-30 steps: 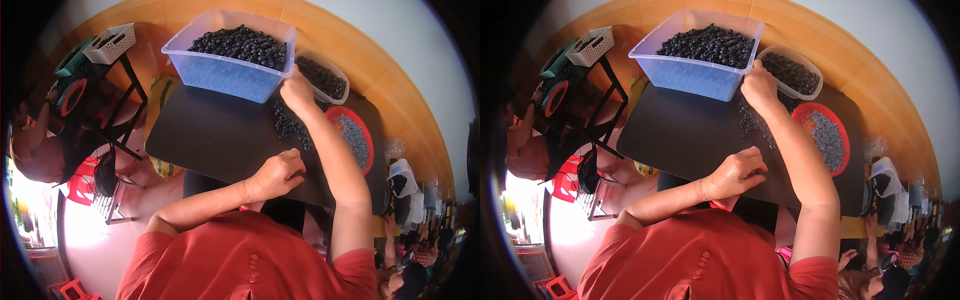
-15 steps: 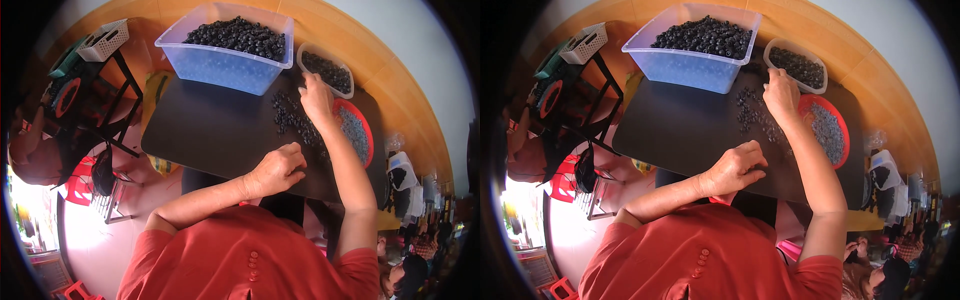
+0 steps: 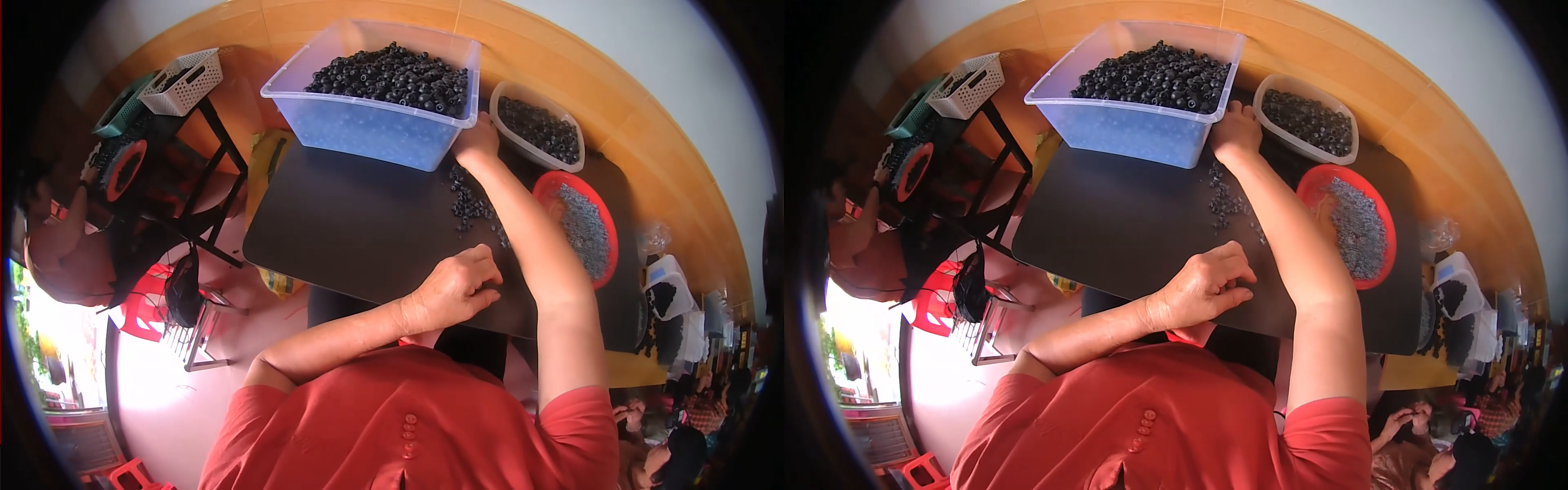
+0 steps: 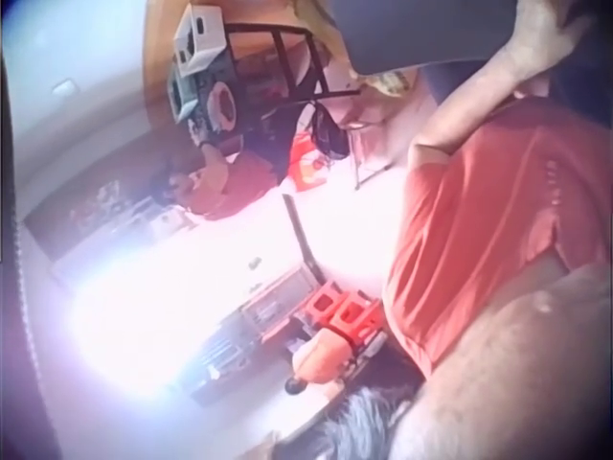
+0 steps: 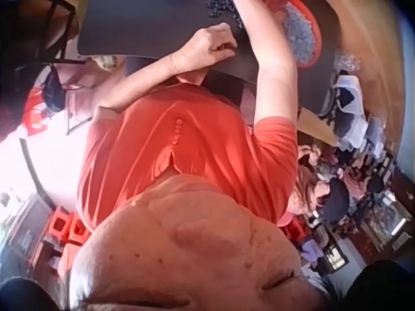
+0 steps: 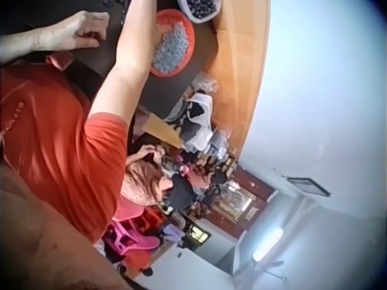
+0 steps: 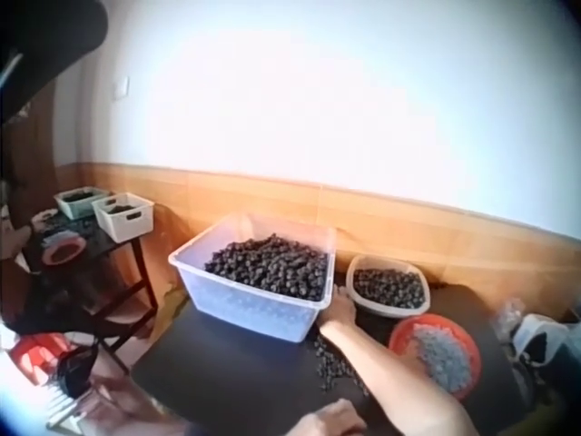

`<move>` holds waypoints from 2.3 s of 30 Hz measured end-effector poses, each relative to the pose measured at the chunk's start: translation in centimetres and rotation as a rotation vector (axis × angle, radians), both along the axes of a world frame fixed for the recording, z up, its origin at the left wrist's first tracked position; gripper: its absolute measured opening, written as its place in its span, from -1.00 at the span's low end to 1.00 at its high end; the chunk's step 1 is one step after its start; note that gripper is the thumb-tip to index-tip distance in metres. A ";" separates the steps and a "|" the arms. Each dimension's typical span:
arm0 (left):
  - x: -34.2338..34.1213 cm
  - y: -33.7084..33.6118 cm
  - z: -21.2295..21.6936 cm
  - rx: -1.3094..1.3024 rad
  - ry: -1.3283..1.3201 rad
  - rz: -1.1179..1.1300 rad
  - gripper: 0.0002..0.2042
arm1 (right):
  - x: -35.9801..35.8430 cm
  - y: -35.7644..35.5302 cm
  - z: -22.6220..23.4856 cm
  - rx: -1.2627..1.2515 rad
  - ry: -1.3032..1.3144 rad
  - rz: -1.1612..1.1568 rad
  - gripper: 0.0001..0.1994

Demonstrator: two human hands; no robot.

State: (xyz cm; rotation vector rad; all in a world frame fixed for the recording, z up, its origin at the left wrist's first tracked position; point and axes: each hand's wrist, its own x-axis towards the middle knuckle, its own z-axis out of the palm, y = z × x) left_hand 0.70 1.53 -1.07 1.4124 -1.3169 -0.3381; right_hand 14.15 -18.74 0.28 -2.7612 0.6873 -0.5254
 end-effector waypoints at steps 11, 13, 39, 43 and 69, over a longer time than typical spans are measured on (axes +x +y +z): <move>0.2 -0.1 0.0 0.007 -0.007 0.004 -0.85 | 0.5 0.3 -0.7 -0.201 -0.059 0.022 -0.63; 0.1 -0.1 0.0 -0.010 -0.009 0.002 -0.85 | 0.7 -0.4 -1.2 -0.229 -0.074 0.028 -0.64; 0.2 0.1 -0.2 -0.022 0.004 0.014 -0.84 | -2.6 -1.9 -0.9 0.034 0.111 0.302 -0.59; 0.3 0.0 0.0 0.007 -0.023 0.028 -0.83 | -5.6 -0.9 -0.6 -0.046 0.084 0.363 -0.66; 12.1 1.4 -0.2 0.315 -0.377 0.614 -0.63 | -8.1 0.9 -0.5 -0.180 0.050 0.412 -0.65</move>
